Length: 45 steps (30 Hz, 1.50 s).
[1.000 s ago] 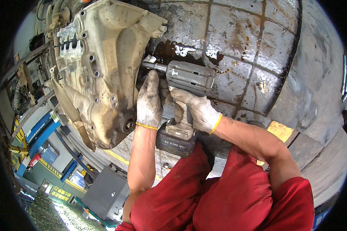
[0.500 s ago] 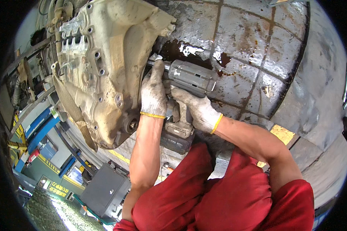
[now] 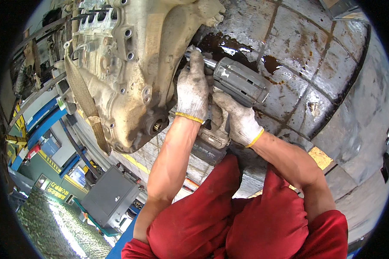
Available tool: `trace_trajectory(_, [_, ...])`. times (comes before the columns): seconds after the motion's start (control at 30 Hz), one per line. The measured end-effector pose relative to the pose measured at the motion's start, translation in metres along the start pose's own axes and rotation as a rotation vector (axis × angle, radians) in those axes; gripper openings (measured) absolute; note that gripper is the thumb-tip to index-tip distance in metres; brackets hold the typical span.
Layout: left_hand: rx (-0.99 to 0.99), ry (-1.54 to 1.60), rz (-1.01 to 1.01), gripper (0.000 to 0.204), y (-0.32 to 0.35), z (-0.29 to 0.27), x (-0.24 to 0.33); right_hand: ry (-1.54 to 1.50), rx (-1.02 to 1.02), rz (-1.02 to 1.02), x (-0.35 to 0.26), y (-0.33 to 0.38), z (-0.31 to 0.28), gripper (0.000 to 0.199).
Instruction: The person uses a cordless impact wrench to remove bolts from a car engine block resting on the floor. They place the removed bolts into a wooden box and use a screwdriver to pry off a metal cover, revealing the internal components of the engine.
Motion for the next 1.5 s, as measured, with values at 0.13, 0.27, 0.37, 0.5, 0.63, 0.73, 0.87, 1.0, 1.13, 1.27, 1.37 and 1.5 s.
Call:
trace_trajectory(0.13, [0.007, 0.272, -0.01, 0.043, -0.005, 0.001, -0.005, -0.097, -0.079, 0.073, 0.0, 0.006, -0.004, 0.026])
trace_trajectory(0.27, [0.014, 0.467, 0.028, 0.035, -0.013, 0.015, -0.007, -0.093, 0.053, 0.092, 0.001, 0.012, 0.0, 0.027])
trace_trajectory(0.37, [0.022, 0.537, 0.068, 0.032, -0.015, 0.017, -0.008, -0.17, 0.063, 0.157, -0.005, 0.018, -0.004, 0.027])
trace_trajectory(0.5, [-0.076, 0.531, 0.06, 0.026, 0.0, 0.025, -0.012, -0.137, 0.113, 0.117, -0.002, 0.03, -0.021, 0.031])
trace_trajectory(0.63, [-0.096, 0.626, 0.068, 0.021, 0.024, 0.023, -0.01, -0.187, -0.045, 0.155, -0.012, 0.056, -0.033, 0.033])
trace_trajectory(0.73, [-0.09, 0.658, 0.06, 0.023, 0.034, 0.021, -0.008, -0.162, -0.121, 0.203, -0.017, 0.071, -0.035, 0.04])
trace_trajectory(0.87, [-0.274, 0.7, 0.092, 0.016, 0.033, -0.003, -0.029, -0.112, -0.116, 0.143, -0.026, 0.078, -0.027, 0.041])
trace_trajectory(1.0, [-0.369, 0.654, 0.128, 0.013, 0.036, -0.024, -0.036, -0.162, -0.184, 0.091, -0.036, 0.07, -0.014, 0.028])
trace_trajectory(1.13, [-0.271, 0.34, -0.022, 0.034, 0.057, -0.032, -0.009, 0.006, -0.173, 0.079, -0.03, 0.052, -0.005, 0.038])
trace_trajectory(1.27, [-0.203, 0.148, 0.139, 0.046, 0.063, -0.035, 0.0, -0.09, -0.255, 0.153, -0.029, 0.039, 0.01, 0.037])
trace_trajectory(1.37, [-0.139, 0.093, 0.168, 0.043, 0.06, -0.04, 0.005, -0.019, -0.166, 0.105, -0.014, 0.022, 0.017, 0.038])
trace_trajectory(1.5, [-0.011, 0.104, 0.153, 0.043, 0.053, -0.034, 0.014, -0.114, -0.204, 0.148, 0.0, 0.015, 0.013, 0.034])
Point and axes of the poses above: each hand's wrist, its own y-axis away from the middle knuckle, its own z-axis out of the palm, x = y × z, the point moved 2 cm from there along -y, towards the middle knuckle, and after that the axes turned 1 degree about -x, right-handed, at the moved point
